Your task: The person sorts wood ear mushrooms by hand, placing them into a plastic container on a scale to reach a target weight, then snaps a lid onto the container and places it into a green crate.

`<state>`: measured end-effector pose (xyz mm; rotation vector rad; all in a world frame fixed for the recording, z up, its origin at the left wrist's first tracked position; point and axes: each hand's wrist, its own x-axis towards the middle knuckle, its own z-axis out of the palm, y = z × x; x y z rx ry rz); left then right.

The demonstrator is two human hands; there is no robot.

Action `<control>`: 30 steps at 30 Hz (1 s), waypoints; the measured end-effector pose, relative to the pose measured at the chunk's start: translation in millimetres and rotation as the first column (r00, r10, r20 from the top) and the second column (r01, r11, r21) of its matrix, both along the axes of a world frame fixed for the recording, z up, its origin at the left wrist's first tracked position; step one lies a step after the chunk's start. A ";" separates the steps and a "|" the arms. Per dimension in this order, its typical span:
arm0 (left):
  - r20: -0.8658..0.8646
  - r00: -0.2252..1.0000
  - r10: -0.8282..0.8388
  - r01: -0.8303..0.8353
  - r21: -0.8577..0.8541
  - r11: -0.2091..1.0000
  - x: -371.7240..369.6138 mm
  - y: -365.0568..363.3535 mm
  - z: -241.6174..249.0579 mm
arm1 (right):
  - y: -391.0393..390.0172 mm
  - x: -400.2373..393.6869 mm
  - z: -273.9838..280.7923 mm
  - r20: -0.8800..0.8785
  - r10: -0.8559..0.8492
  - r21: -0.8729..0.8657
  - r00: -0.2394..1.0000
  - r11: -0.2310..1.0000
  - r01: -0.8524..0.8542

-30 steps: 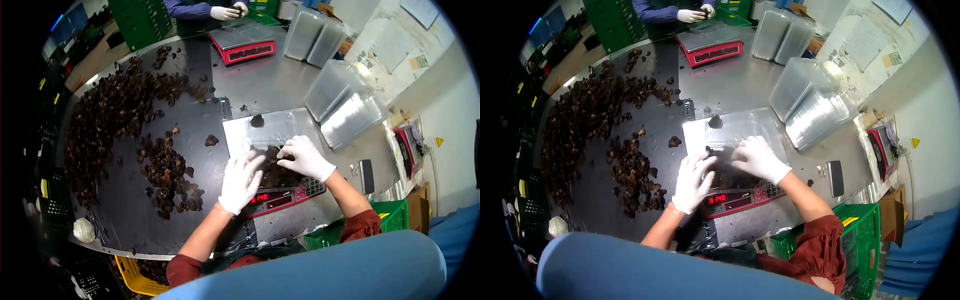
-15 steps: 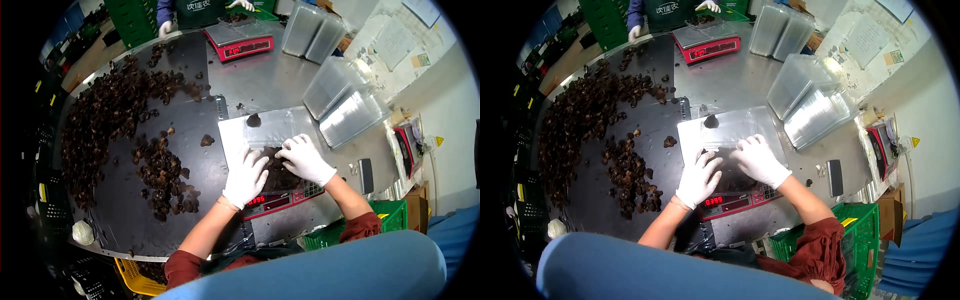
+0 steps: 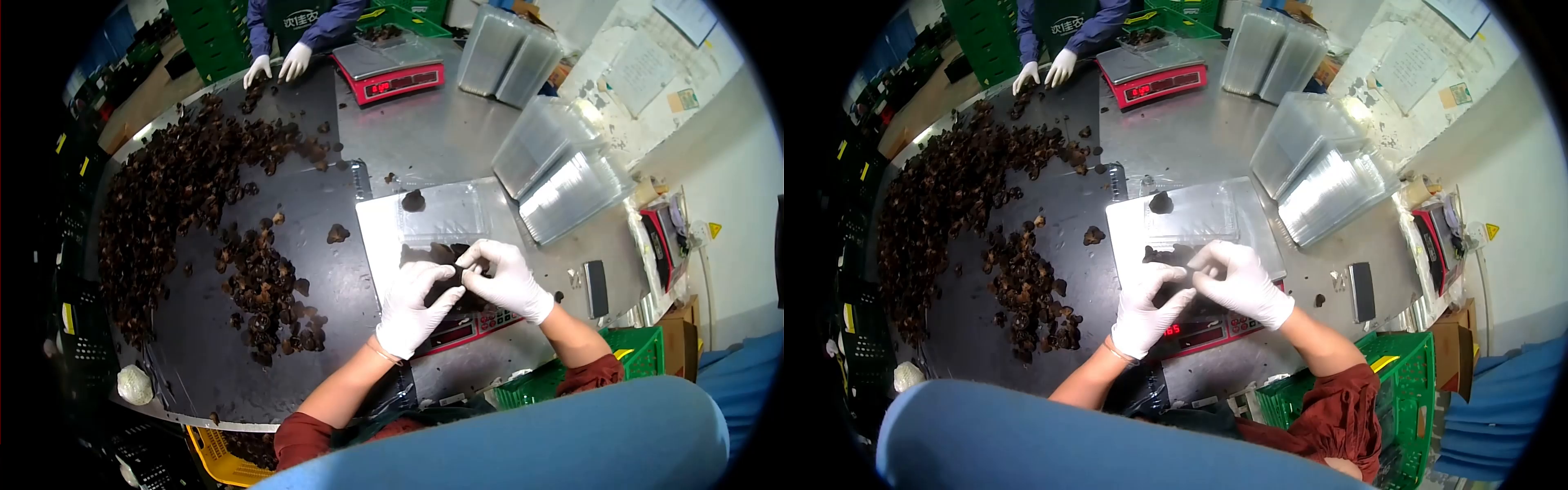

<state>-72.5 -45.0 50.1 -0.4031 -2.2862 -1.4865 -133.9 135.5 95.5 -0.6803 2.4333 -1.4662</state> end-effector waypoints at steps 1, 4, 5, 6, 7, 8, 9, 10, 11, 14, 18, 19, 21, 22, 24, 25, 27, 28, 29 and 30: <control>0.029 0.999 -0.028 0.026 0.070 0.997 1.4 1.3 -3.6 | 1.4 1.6 -7.5 0.078 0.008 -0.034 0.997 0.999 -0.005; 0.334 0.939 -0.088 -0.013 0.290 0.957 10.5 1.1 4.0 | -1.8 8.3 5.1 0.113 0.029 -0.044 0.993 0.999 -0.024; 0.437 0.892 -0.116 -0.049 0.348 0.936 13.2 0.3 8.1 | -2.9 10.7 7.6 0.155 0.037 -0.058 0.987 0.998 -0.029; 0.441 0.882 -0.166 -0.006 0.361 0.932 14.1 -1.2 5.2 | -3.6 12.4 8.5 0.198 0.047 -0.073 0.979 0.997 -0.033; 0.444 0.877 -0.184 -0.004 0.390 0.921 15.1 -1.3 2.4 | -4.0 13.2 8.6 0.188 0.061 -0.041 0.980 0.998 -0.054; 0.446 0.872 -0.203 -0.003 0.419 0.908 16.0 -1.1 -0.3 | -4.1 13.6 8.9 0.179 0.074 -0.007 0.981 0.997 -0.074; 0.446 0.867 -0.223 -0.001 0.448 0.894 16.7 -0.7 -2.6 | -3.9 13.8 9.4 0.169 0.088 0.027 0.982 0.995 -0.093; 0.406 0.886 -0.223 0.028 0.434 0.900 17.3 -0.7 -5.1 | -3.8 13.4 9.4 0.169 0.099 0.027 0.981 0.994 -0.105; 0.365 0.903 -0.225 0.056 0.419 0.906 17.6 -1.2 -7.5 | -2.6 12.4 7.9 0.179 0.121 0.031 0.976 0.991 -0.129; 0.316 0.915 -0.250 0.116 0.387 0.915 18.9 -3.9 -9.9 | 0.9 10.9 4.3 0.187 0.183 0.050 0.965 0.980 -0.195; 0.345 0.876 -0.337 0.180 0.416 0.891 18.8 -10.0 -12.9 | 3.5 11.2 2.6 0.204 0.240 0.016 0.949 0.969 -0.248; 0.357 0.867 -0.347 0.175 0.434 0.884 19.2 -10.6 -12.2 | 4.9 11.4 1.2 0.222 0.254 -0.011 0.942 0.966 -0.258; 0.380 0.849 -0.366 0.164 0.469 0.868 20.6 -11.5 -10.1 | 7.2 12.2 0.4 0.352 0.247 -0.085 0.903 0.969 -0.231; 0.369 0.855 -0.364 0.170 0.463 0.870 21.4 -12.2 -10.6 | 7.6 13.1 0.6 0.414 0.244 -0.120 0.877 0.970 -0.213; 0.349 0.865 -0.361 0.182 0.452 0.873 22.4 -11.9 -12.1 | 9.7 14.6 0.6 0.447 0.223 -0.138 0.866 0.974 -0.180; 0.344 0.881 -0.324 0.164 0.421 0.892 22.9 -12.5 -10.7 | 11.2 15.0 0.6 0.464 0.213 -0.147 0.860 0.976 -0.162; 0.330 0.909 -0.252 0.126 0.360 0.924 23.7 -15.3 -6.4 | 20.6 12.3 1.1 0.439 0.126 -0.140 0.890 0.988 -0.071; 0.264 0.949 -0.171 0.098 0.270 0.958 22.4 -16.2 -7.1 | 28.9 8.0 -1.3 0.389 0.072 -0.129 0.918 0.991 -0.023; 0.188 0.978 -0.094 0.060 0.181 0.982 19.6 -17.2 -8.3 | 37.5 4.7 0.0 0.327 0.004 -0.102 0.945 0.994 0.031; 0.103 0.994 -0.021 0.011 0.095 0.995 16.6 -17.9 -9.8 | 47.9 -0.2 0.1 0.286 -0.076 -0.084 0.955 0.991 0.104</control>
